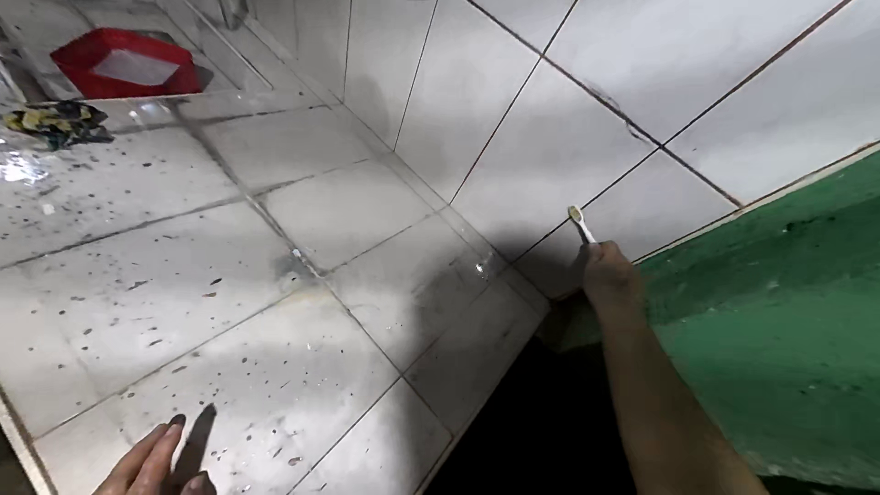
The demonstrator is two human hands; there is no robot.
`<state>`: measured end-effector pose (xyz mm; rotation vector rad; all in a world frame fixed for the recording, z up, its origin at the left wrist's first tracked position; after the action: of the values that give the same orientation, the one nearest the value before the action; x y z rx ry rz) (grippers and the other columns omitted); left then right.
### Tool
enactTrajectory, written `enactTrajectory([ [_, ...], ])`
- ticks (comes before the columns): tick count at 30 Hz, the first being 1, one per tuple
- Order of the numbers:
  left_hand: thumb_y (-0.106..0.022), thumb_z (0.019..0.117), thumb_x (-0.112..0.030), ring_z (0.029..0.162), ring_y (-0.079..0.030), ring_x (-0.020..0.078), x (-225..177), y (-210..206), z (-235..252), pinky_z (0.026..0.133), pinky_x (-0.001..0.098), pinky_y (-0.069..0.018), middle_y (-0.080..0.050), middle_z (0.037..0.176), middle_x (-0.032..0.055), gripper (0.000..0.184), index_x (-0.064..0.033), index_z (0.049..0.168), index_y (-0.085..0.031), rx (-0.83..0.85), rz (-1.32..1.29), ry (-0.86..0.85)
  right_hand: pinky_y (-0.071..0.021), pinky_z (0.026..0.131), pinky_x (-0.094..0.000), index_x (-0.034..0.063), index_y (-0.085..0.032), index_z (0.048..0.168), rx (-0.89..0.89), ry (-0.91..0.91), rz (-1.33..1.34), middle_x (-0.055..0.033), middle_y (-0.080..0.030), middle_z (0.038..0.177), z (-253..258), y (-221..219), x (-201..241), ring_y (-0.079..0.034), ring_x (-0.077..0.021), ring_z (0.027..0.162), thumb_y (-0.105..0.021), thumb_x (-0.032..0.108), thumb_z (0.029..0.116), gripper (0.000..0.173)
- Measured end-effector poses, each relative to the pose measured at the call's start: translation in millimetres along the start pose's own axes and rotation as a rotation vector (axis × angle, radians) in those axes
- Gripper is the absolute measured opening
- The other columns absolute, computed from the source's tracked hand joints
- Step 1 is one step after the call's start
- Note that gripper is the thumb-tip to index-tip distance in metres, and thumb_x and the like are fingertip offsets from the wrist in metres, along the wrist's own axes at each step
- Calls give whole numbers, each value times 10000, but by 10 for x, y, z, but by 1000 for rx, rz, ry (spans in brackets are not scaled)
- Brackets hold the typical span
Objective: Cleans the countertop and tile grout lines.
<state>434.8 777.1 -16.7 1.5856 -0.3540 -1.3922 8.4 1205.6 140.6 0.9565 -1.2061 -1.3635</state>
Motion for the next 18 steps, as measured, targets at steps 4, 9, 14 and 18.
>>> enactTrajectory([
  [4, -521, 1028, -257, 1416, -440, 475, 6, 9, -15, 1181, 554, -339, -455, 1511, 326, 558, 6, 1516, -457, -21, -9, -4, -487, 939, -698, -20, -522, 1411, 189, 78, -112, -338, -627, 1264, -90, -578, -13, -625, -531, 1159, -358, 271, 1132, 434],
  [9, -519, 1033, -240, 1362, -488, 504, 1, 28, -54, 1143, 595, -369, -488, 1472, 344, 540, 26, 1500, -467, -52, -35, -2, -503, 851, -724, 55, -527, 1419, 237, -46, -209, -322, -653, 1226, -203, -619, 20, -651, -537, 1097, -372, 329, 1123, 432],
  [14, -534, 1017, -269, 1382, -468, 487, 16, 6, -30, 1139, 616, -359, -466, 1497, 327, 577, 19, 1510, -449, -25, -53, 33, -476, 864, -750, 35, -537, 1394, 200, -64, -164, -359, -650, 1187, -98, -604, -108, -631, -572, 1111, -261, 472, 1125, 583],
  [18, -516, 1026, -226, 1379, -493, 425, 84, 4, -99, 1159, 524, -387, -499, 1462, 329, 528, 36, 1482, -471, -78, -110, 15, -481, 891, -731, 111, -552, 1429, 364, 1, -301, -300, -664, 1238, -51, -972, 96, -639, -524, 1146, -324, 431, 1125, 496],
])
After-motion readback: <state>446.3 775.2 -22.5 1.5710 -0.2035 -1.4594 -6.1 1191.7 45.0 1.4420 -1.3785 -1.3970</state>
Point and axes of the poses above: each hand's wrist, its own z-axis towards the middle knuckle, its own y-axis out of the back of the hand, x = y × z, the point moved 6 cm from there along z, towards the middle knuckle
